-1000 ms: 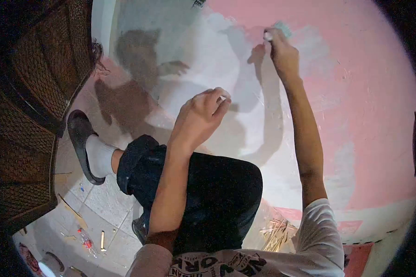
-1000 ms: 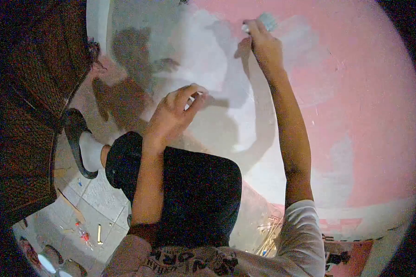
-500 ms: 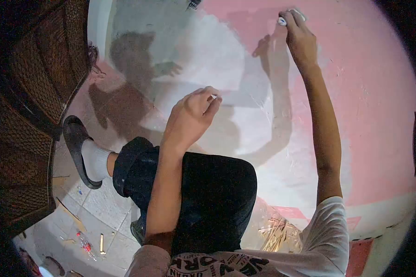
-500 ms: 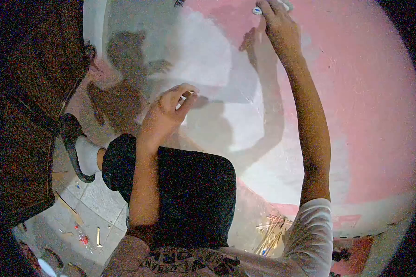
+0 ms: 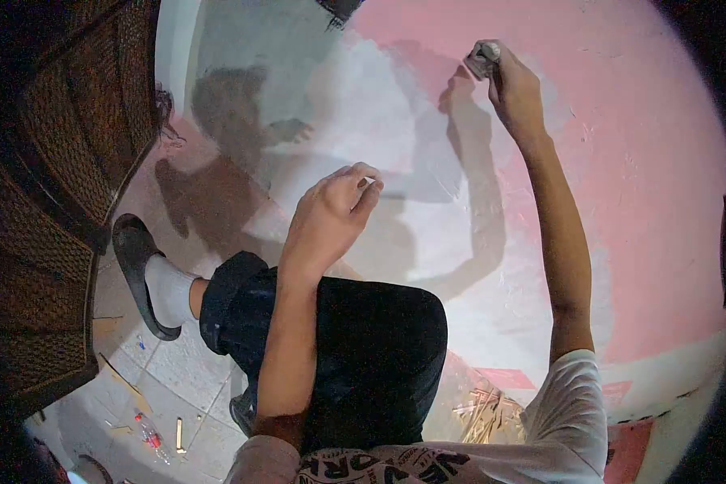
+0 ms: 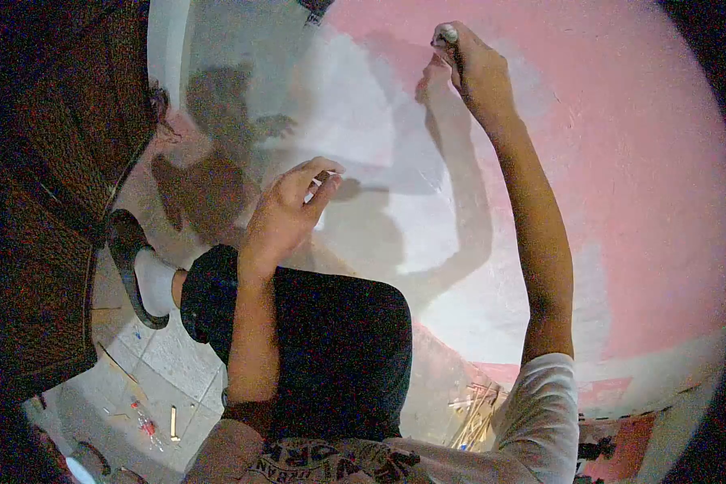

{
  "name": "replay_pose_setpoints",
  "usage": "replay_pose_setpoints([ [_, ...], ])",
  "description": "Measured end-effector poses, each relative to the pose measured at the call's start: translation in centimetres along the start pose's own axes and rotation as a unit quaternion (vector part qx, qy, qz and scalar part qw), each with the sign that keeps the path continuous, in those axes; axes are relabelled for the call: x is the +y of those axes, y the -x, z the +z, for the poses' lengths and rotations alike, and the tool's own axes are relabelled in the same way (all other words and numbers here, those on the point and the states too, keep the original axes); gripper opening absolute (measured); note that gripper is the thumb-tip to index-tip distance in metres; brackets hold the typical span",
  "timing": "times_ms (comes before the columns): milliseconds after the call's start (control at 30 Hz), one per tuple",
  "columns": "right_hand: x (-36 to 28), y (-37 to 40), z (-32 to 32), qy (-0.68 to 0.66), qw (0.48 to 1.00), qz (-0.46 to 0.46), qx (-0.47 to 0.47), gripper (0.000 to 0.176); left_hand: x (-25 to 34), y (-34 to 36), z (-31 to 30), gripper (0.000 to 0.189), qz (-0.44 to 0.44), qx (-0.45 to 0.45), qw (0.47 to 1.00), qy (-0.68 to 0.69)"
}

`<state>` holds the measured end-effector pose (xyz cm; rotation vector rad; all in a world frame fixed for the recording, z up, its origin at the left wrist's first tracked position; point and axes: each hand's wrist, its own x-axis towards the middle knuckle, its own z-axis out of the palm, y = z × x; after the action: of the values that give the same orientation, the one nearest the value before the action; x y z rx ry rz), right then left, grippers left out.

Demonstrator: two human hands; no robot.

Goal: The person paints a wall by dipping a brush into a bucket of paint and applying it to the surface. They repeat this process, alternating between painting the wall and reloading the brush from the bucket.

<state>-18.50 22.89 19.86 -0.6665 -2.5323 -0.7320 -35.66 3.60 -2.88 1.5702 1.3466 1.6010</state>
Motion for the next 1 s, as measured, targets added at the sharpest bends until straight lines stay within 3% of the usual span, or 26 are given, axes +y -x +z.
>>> replay_pose_setpoints([
  [100,4.0,0.2,0.3,0.064,0.998,0.006,-0.009,0.031,-0.6,-0.1,0.6,0.02,-0.016,0.003,1.0,0.018],
  [200,5.5,-1.7,-2.7,0.054,0.993,0.056,0.087,0.034,-0.5,0.0,0.5,0.02,0.01,-0.003,1.0,0.01],
  [233,5.5,-2.1,-2.9,0.12,0.983,-0.021,0.135,0.038,-0.8,0.1,0.6,0.02,0.027,0.009,1.0,0.002],
  [333,3.9,-1.2,-1.9,0.071,0.992,0.009,0.105,0.04,-1.4,0.1,0.9,0.02,0.061,0.035,0.998,-0.008],
  [367,5.3,-0.3,-0.3,0.137,0.986,-0.031,0.093,0.036,-1.1,0.1,0.9,0.021,0.06,0.04,0.997,0.0],
  [433,4.9,2.6,3.1,0.094,0.995,0.0,-0.023,0.039,-0.8,0.1,1.0,0.021,0.046,0.028,0.999,0.006],
  [467,5.2,3.8,5.5,0.153,0.984,-0.074,-0.061,0.044,-0.8,0.1,0.9,0.021,0.03,0.013,0.999,0.002],
  [500,2.9,4.2,6.1,0.141,0.976,-0.164,-0.017,0.039,-0.7,0.2,0.7,0.021,0.015,-0.002,1.0,-0.003],
  [600,0.0,3.6,5.7,0.04,0.996,0.026,-0.079,0.034,-0.6,0.3,0.3,0.021,0.011,-0.007,1.0,-0.002],
  [633,-0.4,2.8,5.0,-0.03,0.999,-0.01,-0.011,0.027,-0.6,0.3,0.3,0.021,0.009,-0.005,1.0,0.002],
  [733,-1.4,0.8,1.4,0.004,1.0,0.013,0.012,0.025,-0.8,-0.1,0.4,0.021,-0.001,-0.006,1.0,0.01],
  [767,-1.3,0.4,0.8,0.032,0.998,0.009,0.061,0.024,-0.6,-0.2,0.3,0.021,-0.012,-0.007,1.0,0.01],
  [867,0.3,1.5,2.4,0.018,0.997,0.043,0.058,0.026,0.3,0.0,0.0,0.019,-0.02,0.008,0.999,0.03],
  [900,2.9,3.1,5.2,0.036,0.998,0.043,0.017,0.028,0.6,0.1,-0.1,0.017,-0.016,0.018,0.999,0.039],
  [933,0.6,3.3,5.5,0.075,0.996,0.047,0.021,0.029,0.4,0.3,0.0,0.019,-0.012,0.007,0.999,0.036],
  [1000,0.0,2.6,6.3,-0.04,0.989,-0.004,0.142,0.027,-0.1,0.5,-0.1,0.023,-0.006,-0.006,1.0,0.025],
])
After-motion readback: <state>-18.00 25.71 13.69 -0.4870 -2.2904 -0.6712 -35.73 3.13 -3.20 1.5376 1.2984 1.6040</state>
